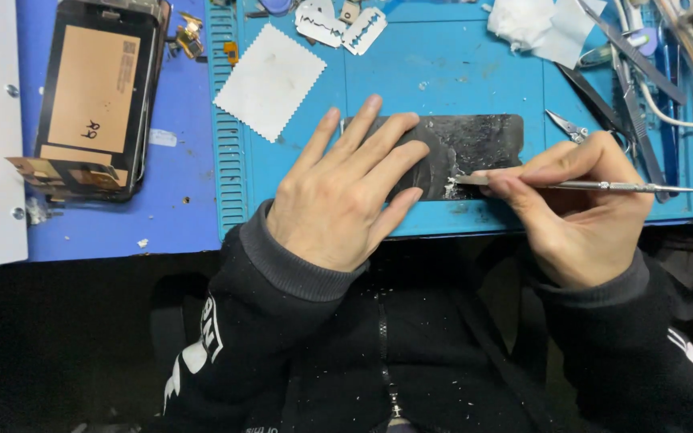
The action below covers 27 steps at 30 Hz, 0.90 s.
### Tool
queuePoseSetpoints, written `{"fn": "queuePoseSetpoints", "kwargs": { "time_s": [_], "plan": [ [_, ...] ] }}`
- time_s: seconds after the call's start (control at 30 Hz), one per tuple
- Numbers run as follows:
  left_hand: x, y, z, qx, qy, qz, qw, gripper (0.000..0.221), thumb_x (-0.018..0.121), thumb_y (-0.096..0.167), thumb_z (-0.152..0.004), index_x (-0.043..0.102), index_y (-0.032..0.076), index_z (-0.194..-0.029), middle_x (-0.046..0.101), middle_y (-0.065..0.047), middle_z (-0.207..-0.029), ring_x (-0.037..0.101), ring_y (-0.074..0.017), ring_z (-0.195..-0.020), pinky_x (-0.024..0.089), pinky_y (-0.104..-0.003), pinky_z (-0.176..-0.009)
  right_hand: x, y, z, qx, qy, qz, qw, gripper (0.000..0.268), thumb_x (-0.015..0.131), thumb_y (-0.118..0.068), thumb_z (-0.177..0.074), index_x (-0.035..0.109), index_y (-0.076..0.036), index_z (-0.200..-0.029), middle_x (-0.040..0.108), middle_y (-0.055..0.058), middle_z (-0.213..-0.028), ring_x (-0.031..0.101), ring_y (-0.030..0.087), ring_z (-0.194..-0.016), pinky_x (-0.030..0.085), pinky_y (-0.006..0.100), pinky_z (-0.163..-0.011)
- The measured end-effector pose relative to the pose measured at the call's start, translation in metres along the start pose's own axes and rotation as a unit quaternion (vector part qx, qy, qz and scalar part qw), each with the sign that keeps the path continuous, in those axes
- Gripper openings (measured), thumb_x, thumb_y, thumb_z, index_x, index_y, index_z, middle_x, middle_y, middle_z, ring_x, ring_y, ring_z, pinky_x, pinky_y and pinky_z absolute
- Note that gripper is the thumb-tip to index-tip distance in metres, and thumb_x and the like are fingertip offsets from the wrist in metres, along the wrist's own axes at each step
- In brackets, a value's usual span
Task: Scraping off residue or glue from a mobile phone screen using a handheld tool on a repair bench.
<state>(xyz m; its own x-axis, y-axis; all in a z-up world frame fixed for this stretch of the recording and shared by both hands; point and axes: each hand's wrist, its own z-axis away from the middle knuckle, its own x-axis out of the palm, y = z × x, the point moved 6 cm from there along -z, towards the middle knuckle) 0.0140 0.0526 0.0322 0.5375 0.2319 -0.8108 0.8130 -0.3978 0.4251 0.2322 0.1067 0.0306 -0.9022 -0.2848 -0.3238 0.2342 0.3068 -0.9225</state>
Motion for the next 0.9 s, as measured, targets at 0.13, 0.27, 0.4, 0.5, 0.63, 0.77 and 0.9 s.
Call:
{"fn": "queuePoseSetpoints", "kwargs": {
  "time_s": [0.13,0.27,0.4,0.5,0.63,0.77,0.9],
  "plan": [
    [0.002,-0.003,0.002,0.000,0.005,0.003,1.000,0.041,0.074,0.027,-0.097,0.063,0.010,-0.133,0.056,-0.009,-0.148,0.049,-0.0373,-0.145,0.039,-0.058,-0.119,-0.004,0.005,0.003,-0.005,-0.012,0.044,0.999,0.029,0.072,0.012,-0.106,0.047,0.001,-0.097,0.071,0.020,-0.094,0.077,0.025,-0.095,0.065,0.030,-0.086],
    [0.003,-0.002,0.002,0.006,0.001,-0.004,1.000,0.040,0.074,0.028,-0.098,0.063,0.010,-0.132,0.056,-0.008,-0.149,0.049,-0.0371,-0.145,0.039,-0.059,-0.120,0.002,-0.003,-0.003,0.005,-0.005,0.054,0.999,0.027,0.071,0.011,-0.101,0.047,0.000,-0.095,0.070,0.020,-0.093,0.076,0.025,-0.095,0.066,0.032,-0.086],
    [0.002,-0.002,0.001,0.003,-0.003,0.005,1.000,0.040,0.073,0.027,-0.098,0.063,0.010,-0.132,0.056,-0.008,-0.149,0.048,-0.0372,-0.145,0.038,-0.059,-0.119,-0.002,-0.003,0.000,0.000,0.002,0.026,1.000,0.028,0.071,0.011,-0.103,0.046,-0.001,-0.096,0.070,0.019,-0.095,0.077,0.024,-0.095,0.067,0.033,-0.088],
    [0.003,-0.002,0.003,0.007,0.003,-0.009,1.000,0.039,0.073,0.028,-0.099,0.063,0.010,-0.132,0.055,-0.009,-0.149,0.048,-0.0372,-0.145,0.038,-0.059,-0.120,0.000,0.000,0.001,-0.003,0.004,0.033,0.999,0.027,0.070,0.011,-0.104,0.046,-0.001,-0.098,0.070,0.020,-0.095,0.077,0.023,-0.095,0.067,0.033,-0.089],
    [0.002,-0.001,0.000,0.003,-0.001,-0.006,1.000,0.040,0.073,0.028,-0.097,0.063,0.010,-0.132,0.056,-0.008,-0.149,0.048,-0.0370,-0.145,0.039,-0.059,-0.120,-0.003,0.003,0.001,-0.011,-0.019,0.046,0.999,0.028,0.070,0.012,-0.106,0.046,0.001,-0.098,0.071,0.022,-0.095,0.078,0.025,-0.097,0.067,0.034,-0.088],
    [0.002,-0.003,0.003,0.003,0.005,-0.003,1.000,0.040,0.073,0.028,-0.098,0.063,0.010,-0.132,0.056,-0.009,-0.149,0.048,-0.0367,-0.145,0.039,-0.059,-0.120,-0.003,0.006,0.002,-0.009,-0.022,0.043,0.999,0.029,0.071,0.011,-0.107,0.046,0.000,-0.098,0.071,0.021,-0.094,0.077,0.025,-0.096,0.067,0.034,-0.087],
    [0.002,-0.001,0.000,0.004,0.002,-0.004,1.000,0.039,0.073,0.028,-0.098,0.063,0.010,-0.132,0.057,-0.009,-0.148,0.048,-0.0362,-0.145,0.039,-0.058,-0.120,0.006,-0.013,-0.009,0.000,-0.020,0.042,0.999,0.026,0.069,0.010,-0.101,0.046,-0.001,-0.096,0.071,0.020,-0.093,0.077,0.024,-0.096,0.067,0.034,-0.085]
  ]
}}
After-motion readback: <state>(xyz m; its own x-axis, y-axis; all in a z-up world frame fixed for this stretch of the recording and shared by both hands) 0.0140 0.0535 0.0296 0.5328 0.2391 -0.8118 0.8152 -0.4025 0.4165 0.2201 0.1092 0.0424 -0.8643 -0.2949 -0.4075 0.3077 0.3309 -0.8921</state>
